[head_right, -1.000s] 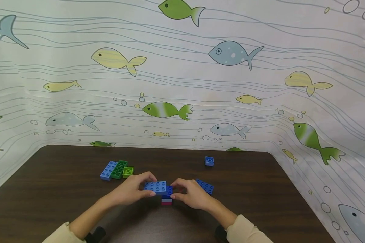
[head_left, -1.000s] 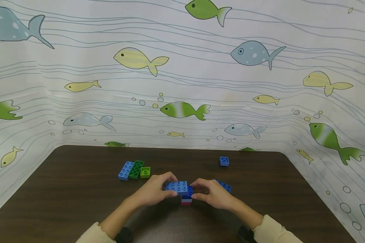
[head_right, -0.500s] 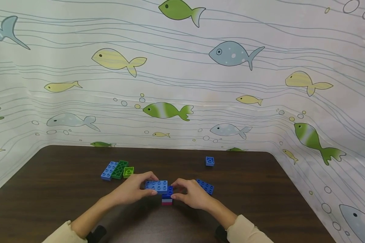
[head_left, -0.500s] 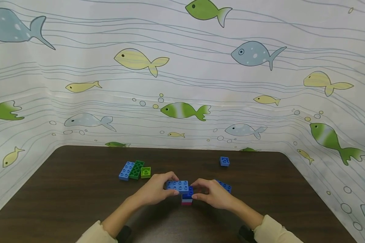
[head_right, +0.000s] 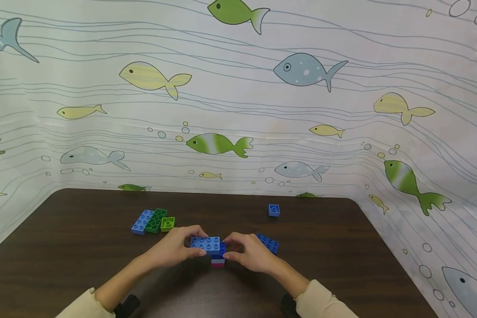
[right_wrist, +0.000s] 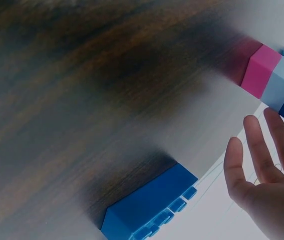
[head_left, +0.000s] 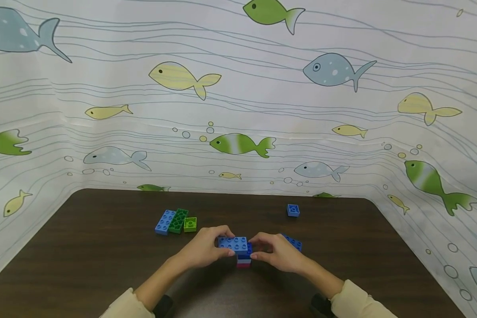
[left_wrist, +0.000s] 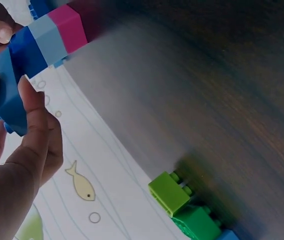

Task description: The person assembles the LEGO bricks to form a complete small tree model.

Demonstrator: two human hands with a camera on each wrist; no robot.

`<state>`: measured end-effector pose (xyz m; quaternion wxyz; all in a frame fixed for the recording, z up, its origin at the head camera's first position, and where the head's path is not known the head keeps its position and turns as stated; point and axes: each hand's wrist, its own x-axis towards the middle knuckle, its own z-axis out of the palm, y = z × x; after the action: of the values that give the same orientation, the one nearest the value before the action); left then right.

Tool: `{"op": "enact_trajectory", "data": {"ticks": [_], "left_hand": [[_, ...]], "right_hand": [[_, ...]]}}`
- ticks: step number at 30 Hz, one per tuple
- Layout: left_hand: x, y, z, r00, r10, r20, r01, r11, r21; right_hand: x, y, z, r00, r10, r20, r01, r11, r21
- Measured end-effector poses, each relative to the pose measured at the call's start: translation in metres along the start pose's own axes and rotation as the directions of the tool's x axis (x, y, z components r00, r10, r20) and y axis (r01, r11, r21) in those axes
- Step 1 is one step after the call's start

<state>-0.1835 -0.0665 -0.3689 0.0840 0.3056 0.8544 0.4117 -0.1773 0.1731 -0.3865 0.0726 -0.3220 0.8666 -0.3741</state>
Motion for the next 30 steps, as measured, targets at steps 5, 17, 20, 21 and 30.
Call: {"op": "enact_trajectory", "data": {"ticks": [5, 17, 20, 21, 30], "left_hand": [[-0.0002, 0.0003, -0.0001, 1.0, -0.015, -0.007, 0.015, 1.0, -0.026], [0.0017, -0.0017, 0.0, 0.999, -0.046, 0.005, 0.046, 0.998, -0.039], [0.0012, -0.002, 0.0006, 0.999, -0.047, -0.003, 0.047, 0.998, -0.039], [0.0009, -0.0022, 0.0009, 0.999, -0.046, -0.005, 0.046, 0.998, -0.042], [-0.0004, -0.0023, 0.0029, 0.999, -0.048, -0.008, 0.047, 0.998, -0.048]], "right_hand": [[0.0003, -0.0026, -0.0011, 1.0, -0.009, 0.003, 0.009, 1.0, 0.014], [0.0014, -0.0013, -0.0016, 1.0, 0.013, 0.012, -0.013, 1.0, 0.006], [0.0015, -0.0007, -0.0018, 1.0, 0.02, 0.01, -0.02, 1.0, -0.002], [0.0013, -0.0006, -0.0019, 1.0, 0.024, 0.01, -0.024, 1.0, -0.003], [0.0, -0.0009, -0.0016, 0.999, 0.044, 0.019, -0.044, 0.999, 0.002]]}}
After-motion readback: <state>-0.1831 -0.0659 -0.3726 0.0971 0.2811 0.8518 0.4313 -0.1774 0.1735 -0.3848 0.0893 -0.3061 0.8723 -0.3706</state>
